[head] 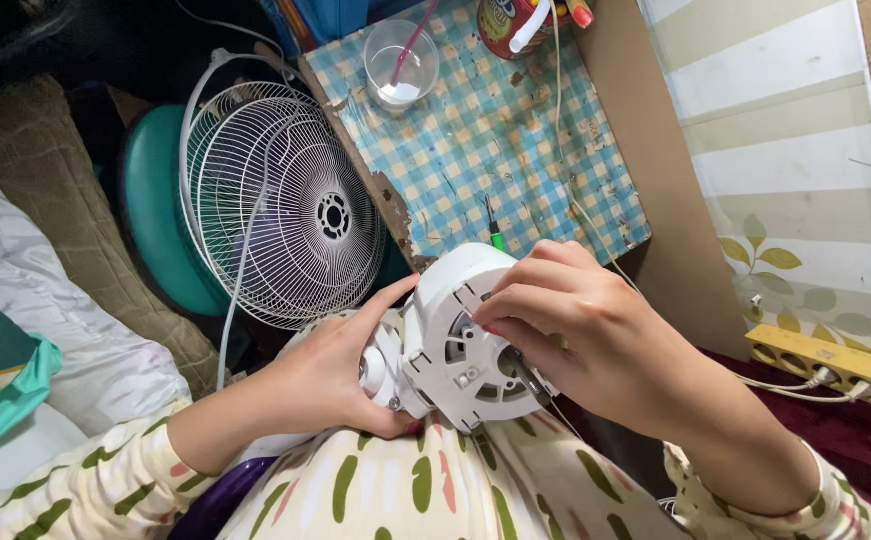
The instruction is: The person disassembles a white fan head, removes the central nut, and uses a green screwdriver to adjust internal components. They reassemble the fan head and tighten the nut to secure the parts.
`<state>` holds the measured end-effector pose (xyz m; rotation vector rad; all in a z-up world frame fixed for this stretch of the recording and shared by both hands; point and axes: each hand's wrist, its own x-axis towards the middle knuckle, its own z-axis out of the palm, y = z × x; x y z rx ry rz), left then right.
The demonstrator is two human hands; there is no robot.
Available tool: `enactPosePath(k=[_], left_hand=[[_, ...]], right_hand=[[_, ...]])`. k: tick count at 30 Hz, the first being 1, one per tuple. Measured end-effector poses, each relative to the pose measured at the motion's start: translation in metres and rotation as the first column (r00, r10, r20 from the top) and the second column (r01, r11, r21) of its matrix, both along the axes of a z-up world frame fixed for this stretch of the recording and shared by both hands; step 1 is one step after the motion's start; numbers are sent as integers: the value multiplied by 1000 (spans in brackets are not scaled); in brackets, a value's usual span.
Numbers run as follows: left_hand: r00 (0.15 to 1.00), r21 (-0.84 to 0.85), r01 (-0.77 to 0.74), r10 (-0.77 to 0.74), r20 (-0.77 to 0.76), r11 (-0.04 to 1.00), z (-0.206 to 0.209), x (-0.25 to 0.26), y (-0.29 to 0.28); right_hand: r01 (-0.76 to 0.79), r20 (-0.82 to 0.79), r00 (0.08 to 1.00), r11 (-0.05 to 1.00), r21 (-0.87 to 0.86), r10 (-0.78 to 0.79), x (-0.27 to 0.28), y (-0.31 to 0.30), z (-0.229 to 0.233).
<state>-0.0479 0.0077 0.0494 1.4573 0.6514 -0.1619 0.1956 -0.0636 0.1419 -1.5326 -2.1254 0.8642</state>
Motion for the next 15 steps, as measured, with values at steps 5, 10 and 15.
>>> enactPosePath(k=[5, 10, 15], left_hand=[[999, 12, -8, 7, 52, 1000, -2, -1, -5], [1000, 43, 13, -12, -24, 999, -6, 0, -7], [1000, 88, 2, -4, 24, 996, -11, -2, -8]], right_hand=[[12, 78, 997, 999, -47, -8, -4, 4, 6], [70, 140, 988, 997, -40, -64, 0, 16, 9], [220, -19, 951, 723, -655, -308, 11, 12, -19]])
